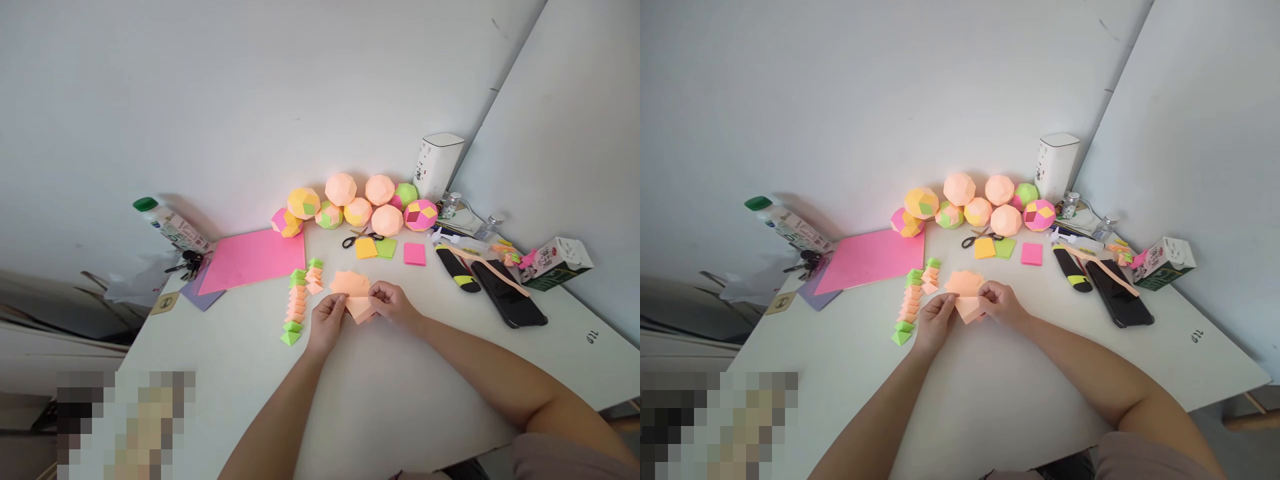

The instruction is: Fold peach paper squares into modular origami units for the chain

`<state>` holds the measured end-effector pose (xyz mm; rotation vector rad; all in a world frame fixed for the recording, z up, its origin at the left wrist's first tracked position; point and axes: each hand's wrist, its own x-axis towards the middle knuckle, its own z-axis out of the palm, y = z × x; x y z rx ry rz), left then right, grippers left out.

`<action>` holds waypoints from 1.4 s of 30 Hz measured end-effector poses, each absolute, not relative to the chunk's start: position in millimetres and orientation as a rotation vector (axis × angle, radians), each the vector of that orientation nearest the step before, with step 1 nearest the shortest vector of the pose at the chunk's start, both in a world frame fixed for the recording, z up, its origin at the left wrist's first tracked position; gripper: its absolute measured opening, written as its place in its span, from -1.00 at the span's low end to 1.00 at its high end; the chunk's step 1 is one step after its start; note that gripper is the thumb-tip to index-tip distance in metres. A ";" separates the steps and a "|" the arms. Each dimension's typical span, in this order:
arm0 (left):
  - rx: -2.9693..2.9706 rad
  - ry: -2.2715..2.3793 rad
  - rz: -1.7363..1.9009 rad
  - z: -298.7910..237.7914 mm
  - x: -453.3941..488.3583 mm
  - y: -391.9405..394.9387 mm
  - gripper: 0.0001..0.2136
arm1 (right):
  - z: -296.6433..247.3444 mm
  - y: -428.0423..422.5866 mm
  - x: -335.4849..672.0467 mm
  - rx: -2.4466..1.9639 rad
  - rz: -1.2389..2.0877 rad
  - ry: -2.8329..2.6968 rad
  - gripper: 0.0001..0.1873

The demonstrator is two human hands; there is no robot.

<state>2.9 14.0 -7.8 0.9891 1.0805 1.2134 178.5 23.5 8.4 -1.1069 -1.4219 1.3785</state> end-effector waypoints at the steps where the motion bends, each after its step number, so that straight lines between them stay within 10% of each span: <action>1: 0.978 1.077 1.211 -8.0 2.7 14.0 -0.78 | 8.4 23.5 178.7 -1.107 1.373 -1.424 -0.95; 42: 0.934 0.974 1.220 -3.9 1.7 16.2 -0.65 | 1.7 26.8 179.4 -1.040 1.476 -1.481 -0.62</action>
